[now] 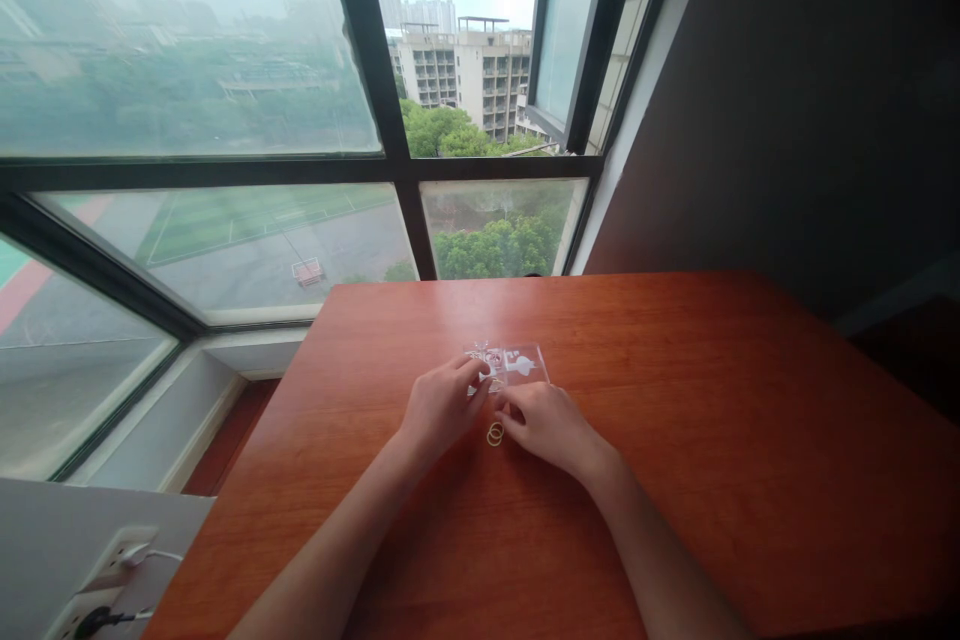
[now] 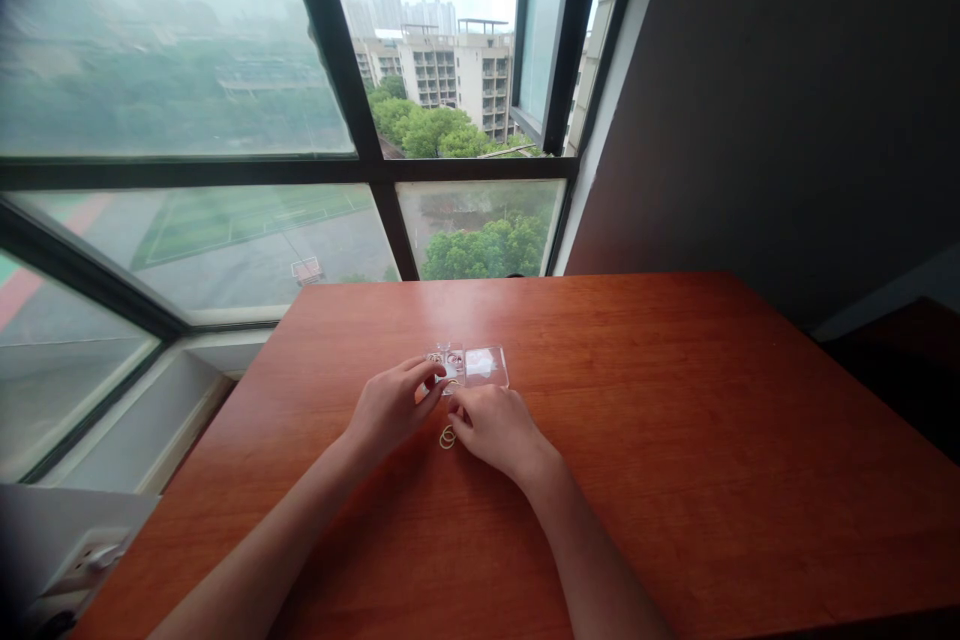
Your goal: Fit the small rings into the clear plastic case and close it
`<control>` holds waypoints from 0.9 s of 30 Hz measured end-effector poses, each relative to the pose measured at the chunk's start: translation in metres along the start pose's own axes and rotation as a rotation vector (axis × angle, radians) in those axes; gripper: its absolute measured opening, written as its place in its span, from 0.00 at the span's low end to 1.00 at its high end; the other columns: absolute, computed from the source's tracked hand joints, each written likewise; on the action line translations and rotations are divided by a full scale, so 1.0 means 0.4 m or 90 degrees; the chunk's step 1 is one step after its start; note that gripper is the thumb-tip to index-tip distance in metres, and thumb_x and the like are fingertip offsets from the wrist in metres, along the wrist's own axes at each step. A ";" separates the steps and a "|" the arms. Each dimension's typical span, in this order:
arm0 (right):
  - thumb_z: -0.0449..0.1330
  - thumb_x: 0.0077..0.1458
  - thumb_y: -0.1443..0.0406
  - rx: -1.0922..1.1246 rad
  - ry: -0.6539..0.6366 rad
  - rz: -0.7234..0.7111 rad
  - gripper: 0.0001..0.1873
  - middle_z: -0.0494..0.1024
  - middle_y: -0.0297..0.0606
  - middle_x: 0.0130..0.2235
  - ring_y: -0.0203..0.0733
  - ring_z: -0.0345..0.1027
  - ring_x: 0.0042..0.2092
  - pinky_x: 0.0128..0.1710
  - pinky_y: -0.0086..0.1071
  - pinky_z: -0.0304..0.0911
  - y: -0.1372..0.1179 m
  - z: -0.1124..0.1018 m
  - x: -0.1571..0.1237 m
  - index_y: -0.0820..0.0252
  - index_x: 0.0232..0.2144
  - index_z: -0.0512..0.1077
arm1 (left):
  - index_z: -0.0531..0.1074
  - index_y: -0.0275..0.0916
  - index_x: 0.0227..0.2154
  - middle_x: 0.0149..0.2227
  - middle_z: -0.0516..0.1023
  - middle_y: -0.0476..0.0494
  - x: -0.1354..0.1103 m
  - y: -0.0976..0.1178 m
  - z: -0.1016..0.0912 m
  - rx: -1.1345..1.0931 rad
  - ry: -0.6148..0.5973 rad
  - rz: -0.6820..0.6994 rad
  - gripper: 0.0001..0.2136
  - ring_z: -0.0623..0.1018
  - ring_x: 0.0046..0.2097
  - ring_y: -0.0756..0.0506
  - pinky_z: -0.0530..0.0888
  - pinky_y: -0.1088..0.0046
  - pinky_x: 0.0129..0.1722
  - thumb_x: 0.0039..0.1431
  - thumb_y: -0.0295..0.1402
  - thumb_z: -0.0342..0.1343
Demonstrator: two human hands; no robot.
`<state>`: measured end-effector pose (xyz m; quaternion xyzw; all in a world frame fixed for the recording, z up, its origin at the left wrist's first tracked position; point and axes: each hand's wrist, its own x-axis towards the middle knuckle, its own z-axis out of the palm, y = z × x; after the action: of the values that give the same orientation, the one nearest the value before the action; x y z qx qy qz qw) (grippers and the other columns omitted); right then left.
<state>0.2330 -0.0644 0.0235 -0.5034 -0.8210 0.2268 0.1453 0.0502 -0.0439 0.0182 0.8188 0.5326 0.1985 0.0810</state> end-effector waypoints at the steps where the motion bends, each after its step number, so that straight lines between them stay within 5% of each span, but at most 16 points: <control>1: 0.56 0.57 0.66 0.006 -0.009 0.000 0.06 0.79 0.31 0.32 0.36 0.70 0.34 0.31 0.27 0.51 0.001 0.000 -0.001 0.55 0.33 0.74 | 0.71 0.44 0.36 0.35 0.77 0.48 0.001 -0.001 -0.003 -0.001 0.001 -0.002 0.06 0.74 0.33 0.48 0.62 0.75 0.30 0.62 0.35 0.50; 16: 0.60 0.55 0.64 0.025 -0.052 0.025 0.04 0.78 0.31 0.30 0.35 0.69 0.32 0.30 0.26 0.51 -0.002 0.002 -0.004 0.56 0.30 0.74 | 0.72 0.42 0.31 0.31 0.76 0.49 0.008 -0.004 -0.034 -0.080 0.013 0.002 0.06 0.71 0.30 0.50 0.62 0.76 0.30 0.59 0.30 0.50; 27: 0.56 0.59 0.61 0.066 0.122 0.064 0.08 0.75 0.31 0.27 0.36 0.67 0.30 0.31 0.26 0.54 0.008 -0.004 0.009 0.54 0.34 0.75 | 0.75 0.38 0.31 0.28 0.74 0.49 0.010 0.001 -0.032 -0.258 -0.060 0.058 0.07 0.67 0.28 0.52 0.63 0.78 0.28 0.58 0.31 0.51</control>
<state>0.2346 -0.0597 0.0232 -0.5553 -0.7642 0.2268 0.2370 0.0466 -0.0413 0.0309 0.8171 0.4400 0.2667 0.2600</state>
